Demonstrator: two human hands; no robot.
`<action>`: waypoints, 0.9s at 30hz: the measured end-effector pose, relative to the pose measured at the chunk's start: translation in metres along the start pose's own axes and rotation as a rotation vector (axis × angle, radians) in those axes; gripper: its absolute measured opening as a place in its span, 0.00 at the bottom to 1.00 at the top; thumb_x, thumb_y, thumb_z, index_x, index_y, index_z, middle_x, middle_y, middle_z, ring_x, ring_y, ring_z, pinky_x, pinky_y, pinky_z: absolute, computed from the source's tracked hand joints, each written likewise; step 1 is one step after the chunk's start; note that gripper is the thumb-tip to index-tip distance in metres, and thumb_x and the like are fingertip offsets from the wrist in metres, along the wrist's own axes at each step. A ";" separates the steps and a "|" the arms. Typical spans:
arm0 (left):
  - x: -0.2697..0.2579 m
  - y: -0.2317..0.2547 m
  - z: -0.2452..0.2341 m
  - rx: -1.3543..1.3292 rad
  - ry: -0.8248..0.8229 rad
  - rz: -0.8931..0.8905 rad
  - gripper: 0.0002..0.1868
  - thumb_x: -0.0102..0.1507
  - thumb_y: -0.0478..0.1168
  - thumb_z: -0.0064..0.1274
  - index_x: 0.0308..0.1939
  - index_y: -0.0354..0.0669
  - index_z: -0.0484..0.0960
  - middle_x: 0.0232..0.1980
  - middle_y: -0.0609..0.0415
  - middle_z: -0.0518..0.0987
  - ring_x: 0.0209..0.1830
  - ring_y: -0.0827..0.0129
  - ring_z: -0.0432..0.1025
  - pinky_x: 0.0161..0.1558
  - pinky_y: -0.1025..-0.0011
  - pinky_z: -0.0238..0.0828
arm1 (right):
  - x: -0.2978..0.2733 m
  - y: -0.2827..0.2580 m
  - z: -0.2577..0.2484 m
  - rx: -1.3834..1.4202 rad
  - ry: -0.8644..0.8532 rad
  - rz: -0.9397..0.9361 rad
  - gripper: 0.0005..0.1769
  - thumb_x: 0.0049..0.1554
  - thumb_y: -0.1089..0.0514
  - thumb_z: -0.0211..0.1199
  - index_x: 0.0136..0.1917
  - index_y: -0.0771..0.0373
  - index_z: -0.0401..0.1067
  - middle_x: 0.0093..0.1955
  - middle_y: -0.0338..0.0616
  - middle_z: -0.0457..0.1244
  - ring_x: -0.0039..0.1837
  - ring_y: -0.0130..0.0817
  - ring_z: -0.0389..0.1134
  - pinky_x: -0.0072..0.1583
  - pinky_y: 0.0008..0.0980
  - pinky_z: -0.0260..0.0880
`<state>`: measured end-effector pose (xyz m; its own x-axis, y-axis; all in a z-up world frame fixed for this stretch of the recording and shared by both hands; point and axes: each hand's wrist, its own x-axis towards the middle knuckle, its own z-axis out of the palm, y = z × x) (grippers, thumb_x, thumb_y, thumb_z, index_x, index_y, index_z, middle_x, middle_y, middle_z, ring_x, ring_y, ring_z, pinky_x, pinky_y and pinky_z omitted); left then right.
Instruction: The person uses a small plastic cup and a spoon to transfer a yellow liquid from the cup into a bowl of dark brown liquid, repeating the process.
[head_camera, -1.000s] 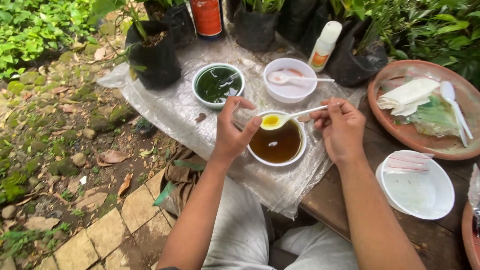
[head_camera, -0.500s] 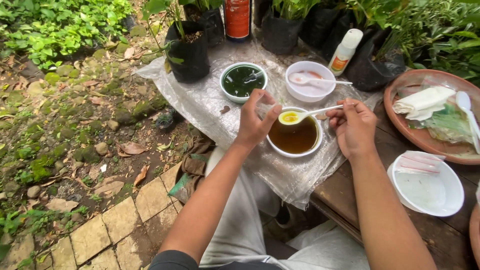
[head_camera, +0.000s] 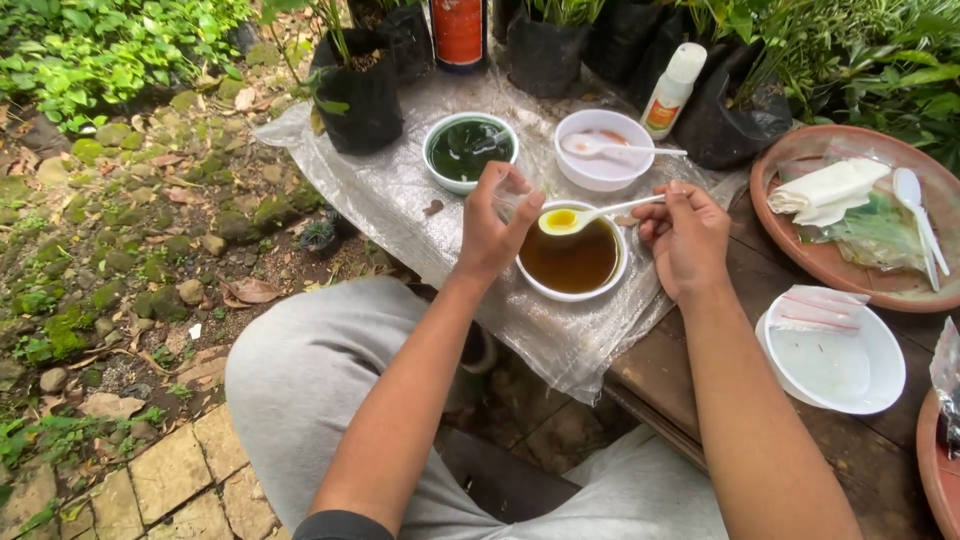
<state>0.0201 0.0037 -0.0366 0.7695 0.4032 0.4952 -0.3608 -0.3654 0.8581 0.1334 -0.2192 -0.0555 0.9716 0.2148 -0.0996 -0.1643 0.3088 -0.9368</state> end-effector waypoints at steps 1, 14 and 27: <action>-0.001 0.000 0.000 -0.002 -0.001 -0.007 0.25 0.64 0.64 0.54 0.43 0.46 0.72 0.39 0.47 0.77 0.48 0.52 0.76 0.55 0.46 0.71 | -0.002 0.000 0.000 -0.003 0.003 0.006 0.08 0.71 0.53 0.53 0.51 0.56 0.70 0.36 0.56 0.69 0.31 0.28 0.69 0.39 0.19 0.72; -0.002 0.003 0.003 0.032 0.030 -0.067 0.26 0.63 0.65 0.53 0.43 0.47 0.73 0.38 0.48 0.77 0.46 0.53 0.77 0.55 0.49 0.72 | -0.002 0.000 -0.001 0.008 -0.022 0.009 0.08 0.70 0.53 0.54 0.51 0.57 0.70 0.36 0.57 0.69 0.32 0.28 0.68 0.40 0.19 0.72; 0.009 0.003 0.001 0.094 -0.061 -0.121 0.28 0.62 0.65 0.54 0.43 0.45 0.71 0.36 0.45 0.78 0.43 0.51 0.78 0.49 0.49 0.75 | 0.000 -0.001 0.000 0.034 -0.014 0.001 0.08 0.70 0.55 0.53 0.51 0.58 0.69 0.35 0.56 0.69 0.31 0.29 0.69 0.38 0.20 0.71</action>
<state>0.0264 0.0050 -0.0296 0.8361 0.3985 0.3771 -0.2145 -0.3952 0.8932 0.1332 -0.2193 -0.0548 0.9689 0.2284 -0.0957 -0.1714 0.3398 -0.9247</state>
